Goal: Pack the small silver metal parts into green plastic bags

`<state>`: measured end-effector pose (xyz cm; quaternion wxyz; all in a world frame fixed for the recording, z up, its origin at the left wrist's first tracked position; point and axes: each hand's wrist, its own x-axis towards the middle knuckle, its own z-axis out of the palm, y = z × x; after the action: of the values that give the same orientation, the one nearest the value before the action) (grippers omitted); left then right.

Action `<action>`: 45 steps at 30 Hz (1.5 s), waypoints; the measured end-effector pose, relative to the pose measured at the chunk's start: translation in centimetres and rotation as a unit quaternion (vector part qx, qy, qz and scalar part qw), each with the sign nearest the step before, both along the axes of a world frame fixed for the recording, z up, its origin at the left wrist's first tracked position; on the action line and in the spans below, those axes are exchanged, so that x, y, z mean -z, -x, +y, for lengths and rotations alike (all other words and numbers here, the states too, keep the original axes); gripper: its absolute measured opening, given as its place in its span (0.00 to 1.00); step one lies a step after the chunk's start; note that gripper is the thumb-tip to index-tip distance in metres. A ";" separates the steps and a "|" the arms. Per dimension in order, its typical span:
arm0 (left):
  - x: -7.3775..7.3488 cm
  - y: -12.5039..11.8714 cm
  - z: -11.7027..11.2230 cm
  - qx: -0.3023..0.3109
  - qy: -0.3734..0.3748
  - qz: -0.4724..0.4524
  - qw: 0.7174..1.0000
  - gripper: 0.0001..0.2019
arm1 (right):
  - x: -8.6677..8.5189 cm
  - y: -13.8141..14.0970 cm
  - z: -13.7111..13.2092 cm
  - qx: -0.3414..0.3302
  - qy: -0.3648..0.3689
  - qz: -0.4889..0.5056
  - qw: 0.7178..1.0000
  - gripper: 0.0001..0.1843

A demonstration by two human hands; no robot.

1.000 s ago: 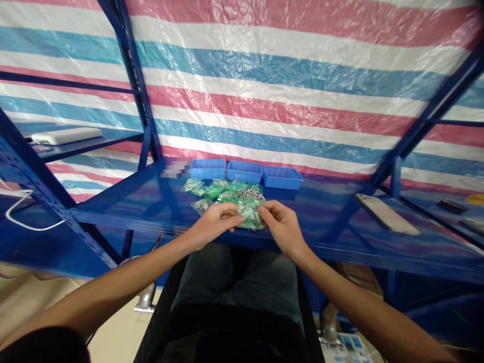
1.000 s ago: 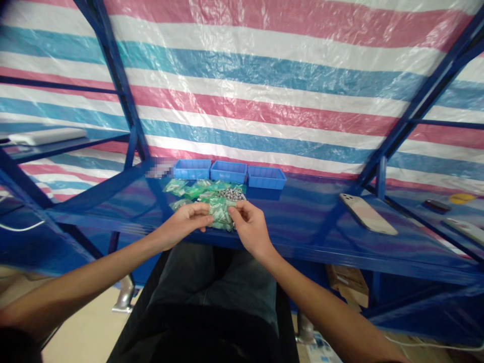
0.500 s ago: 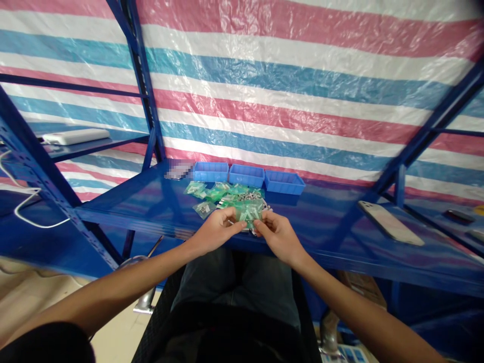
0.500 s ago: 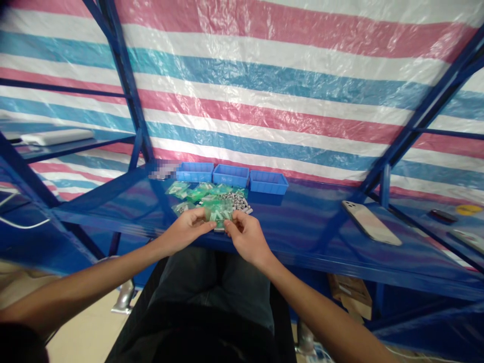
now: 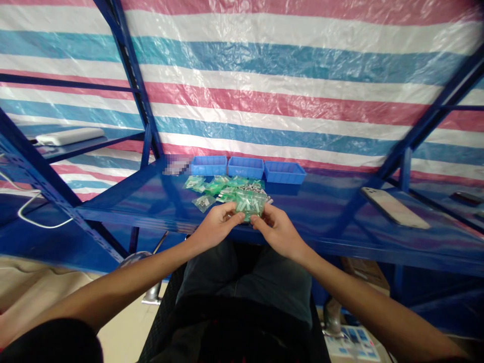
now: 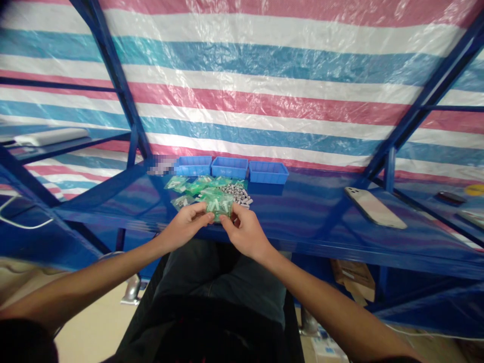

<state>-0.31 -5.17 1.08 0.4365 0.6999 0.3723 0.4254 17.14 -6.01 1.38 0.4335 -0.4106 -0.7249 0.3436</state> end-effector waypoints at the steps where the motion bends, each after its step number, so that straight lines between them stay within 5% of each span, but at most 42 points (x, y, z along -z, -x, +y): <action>1: 0.0 0.0 0.0 0.001 0.004 0.000 1.000 0.13 | 0.0 0.0 0.0 0.001 0.004 0.005 1.000 0.09; 34: 0.2 0.2 -0.3 -0.028 -0.039 -0.005 0.999 0.11 | 0.1 -0.3 0.1 0.012 -0.037 -0.003 0.999 0.08; 40: -1.0 -0.2 -0.8 -0.052 0.107 -0.102 0.988 0.16 | 0.4 -0.4 0.6 0.079 -0.084 0.041 0.992 0.07; 45: -1.4 -0.3 -1.2 0.004 0.185 -0.211 0.960 0.18 | 0.0 -0.4 -0.1 0.056 -0.234 -0.055 0.969 0.06</action>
<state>0.04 -6.41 2.51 0.6285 0.5028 0.3412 0.4855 17.54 -6.14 1.35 0.4956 -0.3560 -0.7837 0.1162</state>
